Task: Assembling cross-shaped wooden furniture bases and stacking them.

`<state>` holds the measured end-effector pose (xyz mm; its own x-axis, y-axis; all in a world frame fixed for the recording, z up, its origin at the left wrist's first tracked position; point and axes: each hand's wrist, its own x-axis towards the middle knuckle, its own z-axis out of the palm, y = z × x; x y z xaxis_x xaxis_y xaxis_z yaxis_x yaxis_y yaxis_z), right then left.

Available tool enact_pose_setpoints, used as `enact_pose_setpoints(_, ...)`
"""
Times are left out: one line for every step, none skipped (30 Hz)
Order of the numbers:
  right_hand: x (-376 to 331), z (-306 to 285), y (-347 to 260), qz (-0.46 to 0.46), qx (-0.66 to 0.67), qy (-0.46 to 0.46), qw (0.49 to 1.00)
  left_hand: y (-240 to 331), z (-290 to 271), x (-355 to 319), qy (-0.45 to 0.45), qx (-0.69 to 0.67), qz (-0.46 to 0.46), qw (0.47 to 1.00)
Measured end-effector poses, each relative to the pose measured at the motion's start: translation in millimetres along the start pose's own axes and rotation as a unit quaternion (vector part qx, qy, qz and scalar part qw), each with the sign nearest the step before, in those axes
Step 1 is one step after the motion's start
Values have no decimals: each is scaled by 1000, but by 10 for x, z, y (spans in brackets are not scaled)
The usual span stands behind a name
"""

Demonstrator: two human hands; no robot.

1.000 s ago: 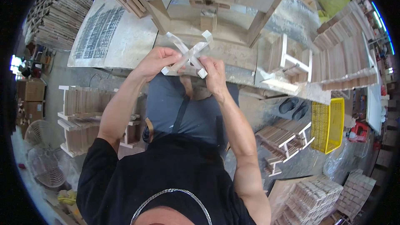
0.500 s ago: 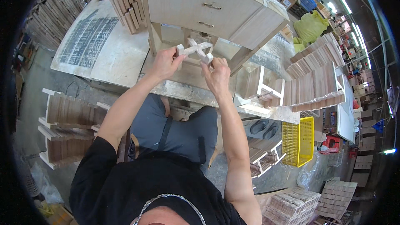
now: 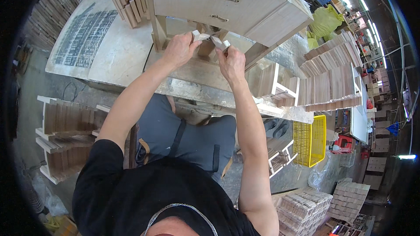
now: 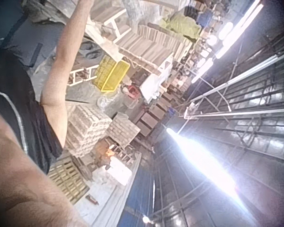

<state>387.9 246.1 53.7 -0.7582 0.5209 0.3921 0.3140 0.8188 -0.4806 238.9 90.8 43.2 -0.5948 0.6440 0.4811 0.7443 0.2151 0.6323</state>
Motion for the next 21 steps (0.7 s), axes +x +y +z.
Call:
enact_pose_setpoints(5,4,-9,0,2,1,1000,-5,-3,-2,0,2,0,1000)
enact_pose_setpoints(7,0,-27,4,15,-2,1000,-13,-13,1,-11,-1,-10,1000)
enact_pose_setpoints(11,-2,-45,8,28,-3,1000,-19,-27,6,-20,-5,-19,1000)
enact_pose_setpoints(10,0,-34,6,29,-1,1000,-11,-36,8,-19,-4,-18,1000)
enact_pose_setpoints(7,15,-11,-1,21,-5,1000,-3,-51,10,-34,-6,-32,999)
enact_pose_setpoints(4,24,6,-10,12,-8,1000,14,-64,13,-48,-8,-45,998)
enact_pose_setpoints(1,22,14,-14,12,-4,1000,35,-66,16,-43,-7,-42,998)
enact_pose_setpoints(-19,11,17,-8,17,-5,1000,62,-59,9,-48,-7,-51,998)
enact_pose_setpoints(-10,5,21,-2,22,-5,1000,77,-51,26,-53,-8,-59,997)
enact_pose_setpoints(-12,3,11,-2,21,0,1000,76,-48,29,-52,-8,-54,997)
enact_pose_setpoints(-9,-2,-3,-3,24,0,1000,66,-46,28,-48,-15,-55,997)
enact_pose_setpoints(-9,-2,-21,-4,26,1,1000,54,-44,25,-45,-23,-56,997)
enact_pose_setpoints(-9,13,-59,-6,24,9,1000,24,-54,12,-40,-23,-50,998)
enact_pose_setpoints(-5,17,-63,-11,21,16,1000,-2,-42,6,-25,-22,-41,999)
enact_pose_setpoints(-2,25,-66,-1,17,6,1000,-23,-27,3,-9,-21,-32,999)
enact_pose_setpoints(11,34,-51,6,14,-6,1000,-57,7,8,0,-23,-29,999)
enact_pose_setpoints(33,14,-62,-8,22,6,1000,-63,-3,26,-5,-44,-36,998)
enact_pose_setpoints(23,-19,-63,-19,20,7,1000,-80,-22,35,-10,-65,-44,997)
enact_pose_setpoints(6,-56,-63,-19,20,20,999,-19,-67,53,0,-64,-41,997)
enact_pose_setpoints(-28,-107,-84,-18,21,32,999,90,-111,13,5,-67,-47,997)
enact_pose_setpoints(-39,-150,-102,-26,21,33,999,165,-162,-30,10,-68,-54,996)
